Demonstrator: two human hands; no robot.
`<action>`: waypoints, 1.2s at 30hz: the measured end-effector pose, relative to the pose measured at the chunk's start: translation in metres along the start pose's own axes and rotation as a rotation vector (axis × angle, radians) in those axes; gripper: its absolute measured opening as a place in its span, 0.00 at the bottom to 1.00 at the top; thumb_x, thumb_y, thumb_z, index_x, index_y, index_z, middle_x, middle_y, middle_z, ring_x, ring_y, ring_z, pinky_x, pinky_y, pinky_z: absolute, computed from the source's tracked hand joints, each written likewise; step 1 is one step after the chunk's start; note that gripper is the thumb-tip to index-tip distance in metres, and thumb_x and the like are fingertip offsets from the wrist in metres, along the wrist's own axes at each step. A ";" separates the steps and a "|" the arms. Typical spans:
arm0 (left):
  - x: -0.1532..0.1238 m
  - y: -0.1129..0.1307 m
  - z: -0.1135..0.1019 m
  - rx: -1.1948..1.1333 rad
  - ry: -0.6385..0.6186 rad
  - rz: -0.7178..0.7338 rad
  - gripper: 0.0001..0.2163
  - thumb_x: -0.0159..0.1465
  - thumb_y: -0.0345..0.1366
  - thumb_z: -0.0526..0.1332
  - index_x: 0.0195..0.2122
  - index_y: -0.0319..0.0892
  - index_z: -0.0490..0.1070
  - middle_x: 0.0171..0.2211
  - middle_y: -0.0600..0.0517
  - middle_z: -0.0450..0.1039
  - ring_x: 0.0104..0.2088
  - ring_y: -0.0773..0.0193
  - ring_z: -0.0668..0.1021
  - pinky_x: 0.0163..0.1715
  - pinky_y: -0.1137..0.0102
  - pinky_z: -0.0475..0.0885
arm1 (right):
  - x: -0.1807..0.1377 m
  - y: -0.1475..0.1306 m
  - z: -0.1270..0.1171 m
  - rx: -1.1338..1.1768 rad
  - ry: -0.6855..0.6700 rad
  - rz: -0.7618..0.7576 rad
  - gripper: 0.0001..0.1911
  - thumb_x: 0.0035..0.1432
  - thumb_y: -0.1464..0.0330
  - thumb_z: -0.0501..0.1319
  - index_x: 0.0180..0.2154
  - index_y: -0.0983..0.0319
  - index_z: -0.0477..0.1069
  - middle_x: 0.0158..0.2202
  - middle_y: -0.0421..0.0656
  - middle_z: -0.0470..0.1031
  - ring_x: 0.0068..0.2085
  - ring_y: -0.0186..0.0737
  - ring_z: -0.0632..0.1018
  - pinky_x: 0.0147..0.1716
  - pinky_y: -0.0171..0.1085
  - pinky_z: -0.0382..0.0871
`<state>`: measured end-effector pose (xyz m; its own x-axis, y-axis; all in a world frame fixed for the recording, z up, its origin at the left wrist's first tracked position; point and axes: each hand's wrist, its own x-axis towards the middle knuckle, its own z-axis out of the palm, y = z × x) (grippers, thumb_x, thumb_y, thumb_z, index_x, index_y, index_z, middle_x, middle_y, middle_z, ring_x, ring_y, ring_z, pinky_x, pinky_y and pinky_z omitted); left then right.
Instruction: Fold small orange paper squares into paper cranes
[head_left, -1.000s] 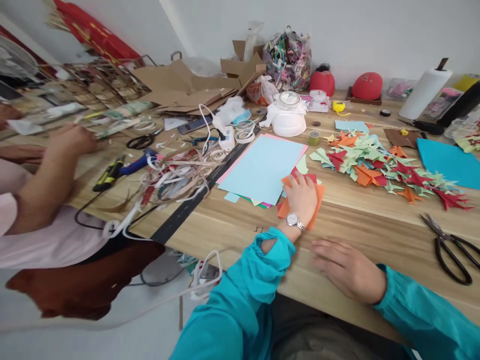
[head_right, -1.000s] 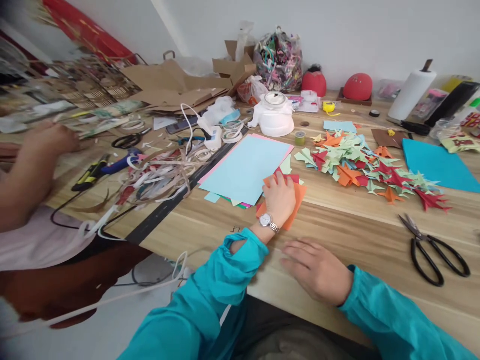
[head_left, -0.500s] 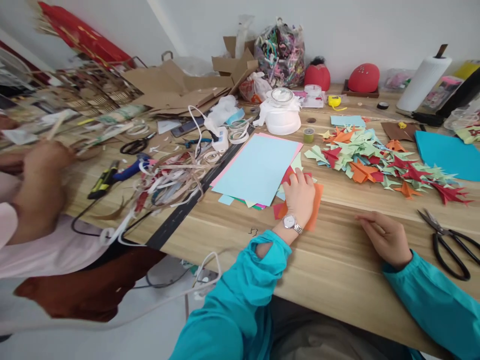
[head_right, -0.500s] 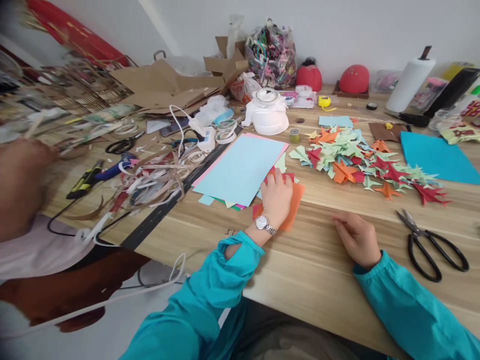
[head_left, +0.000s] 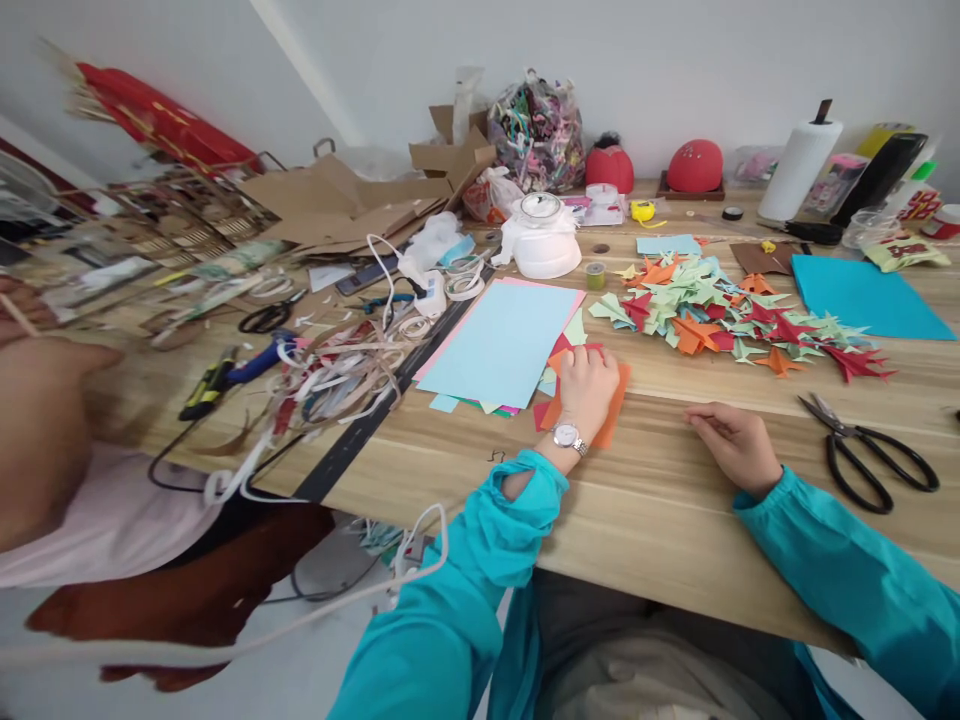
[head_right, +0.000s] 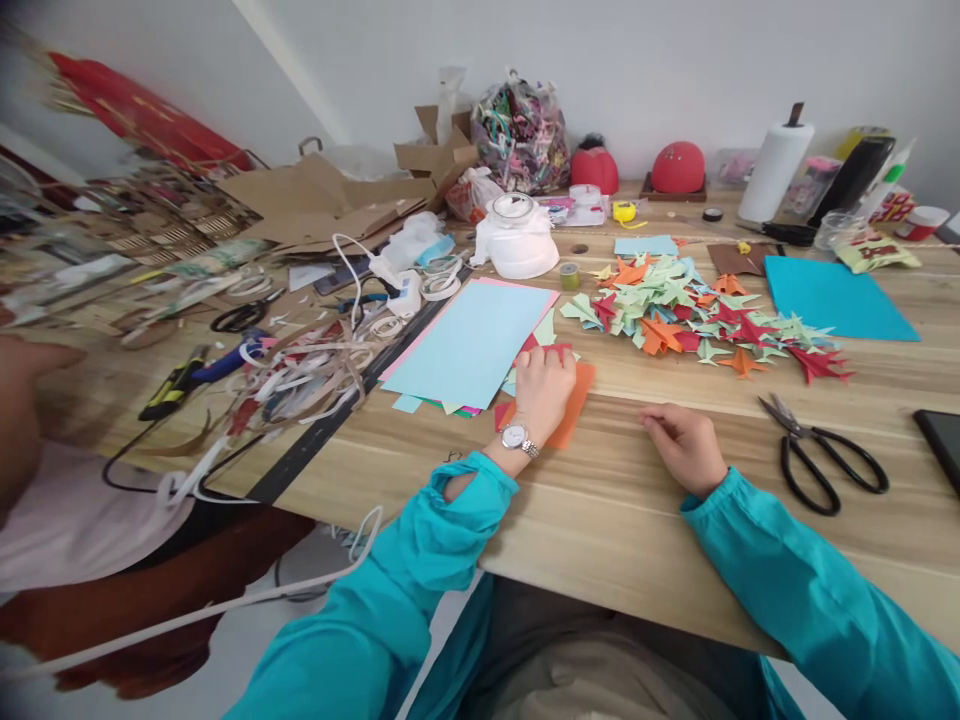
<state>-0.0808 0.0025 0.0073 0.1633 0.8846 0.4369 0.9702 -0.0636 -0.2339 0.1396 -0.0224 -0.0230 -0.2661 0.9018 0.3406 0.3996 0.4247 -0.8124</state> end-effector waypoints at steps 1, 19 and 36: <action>0.000 0.002 -0.003 0.011 0.025 0.022 0.14 0.60 0.20 0.48 0.41 0.32 0.69 0.28 0.41 0.70 0.35 0.52 0.71 0.32 0.60 0.61 | 0.000 0.000 0.000 0.001 -0.002 0.002 0.10 0.56 0.64 0.58 0.36 0.61 0.74 0.34 0.46 0.78 0.35 0.43 0.79 0.36 0.43 0.74; 0.012 0.080 -0.035 -0.214 0.441 0.424 0.12 0.62 0.23 0.48 0.25 0.36 0.66 0.22 0.48 0.65 0.28 0.60 0.68 0.26 0.64 0.51 | 0.009 -0.004 -0.007 0.015 0.013 -0.019 0.14 0.51 0.72 0.58 0.42 0.59 0.68 0.40 0.45 0.73 0.40 0.43 0.75 0.37 0.42 0.74; 0.003 0.075 -0.011 -0.454 0.326 0.602 0.12 0.65 0.28 0.46 0.40 0.35 0.69 0.34 0.44 0.73 0.32 0.61 0.72 0.32 0.63 0.62 | 0.016 -0.007 -0.020 -0.188 0.174 0.024 0.07 0.55 0.72 0.55 0.33 0.59 0.72 0.36 0.45 0.73 0.38 0.42 0.74 0.37 0.41 0.70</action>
<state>-0.0057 -0.0043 0.0004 0.6549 0.4651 0.5957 0.6667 -0.7268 -0.1655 0.1504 -0.0095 -0.0027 -0.1056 0.9051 0.4120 0.5647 0.3956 -0.7243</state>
